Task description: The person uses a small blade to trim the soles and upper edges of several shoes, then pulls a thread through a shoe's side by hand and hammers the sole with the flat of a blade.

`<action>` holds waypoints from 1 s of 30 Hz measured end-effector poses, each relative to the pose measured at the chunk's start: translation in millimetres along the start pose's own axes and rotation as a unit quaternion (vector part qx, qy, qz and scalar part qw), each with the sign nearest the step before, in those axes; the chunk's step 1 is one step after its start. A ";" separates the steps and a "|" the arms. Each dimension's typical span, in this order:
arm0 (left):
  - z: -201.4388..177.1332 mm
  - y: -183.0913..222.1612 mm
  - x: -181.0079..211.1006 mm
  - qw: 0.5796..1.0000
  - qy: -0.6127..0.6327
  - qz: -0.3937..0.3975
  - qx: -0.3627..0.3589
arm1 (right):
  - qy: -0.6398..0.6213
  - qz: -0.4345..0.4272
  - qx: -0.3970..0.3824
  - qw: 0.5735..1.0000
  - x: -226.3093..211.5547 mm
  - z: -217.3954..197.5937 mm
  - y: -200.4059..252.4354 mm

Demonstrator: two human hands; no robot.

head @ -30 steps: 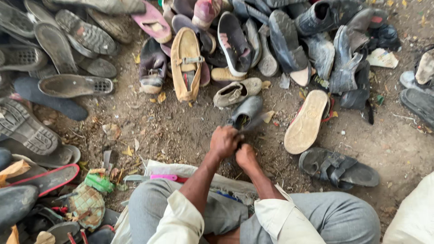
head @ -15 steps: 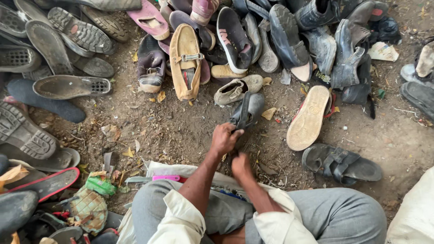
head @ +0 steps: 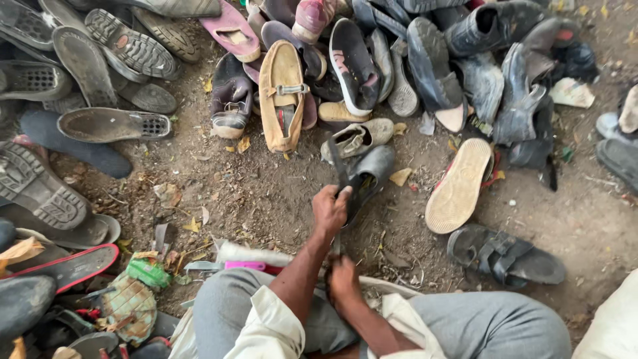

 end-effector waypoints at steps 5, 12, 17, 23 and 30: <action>2.1 7.3 -4.9 0.982 0.139 -0.124 0.019 | -0.001 0.076 -0.014 0.997 -34.2 -4.2 6.8; -33.4 49.2 59.9 0.994 0.080 -0.015 0.076 | 0.243 -0.017 -0.057 0.968 -64.5 -7.0 35.6; -61.0 95.8 86.9 0.989 0.111 -0.044 0.089 | 0.354 -0.147 -0.096 0.919 -73.0 5.3 89.1; -39.7 95.6 44.8 0.966 0.096 -0.139 0.194 | 0.408 -0.210 -0.129 0.879 -92.2 -18.6 52.9; -16.3 27.6 53.1 0.988 -0.070 0.129 -0.056 | 0.529 -0.152 -0.113 0.827 -128.1 -71.5 -39.3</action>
Point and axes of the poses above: each hand's wrist, its own y-axis away from the middle knuckle, its own z-axis out of the palm, x = y × z, the point moved 4 cm from there along -y, towards the middle knuckle, and after that the axes turned 10 degrees about -x, right-handed, at the moved point
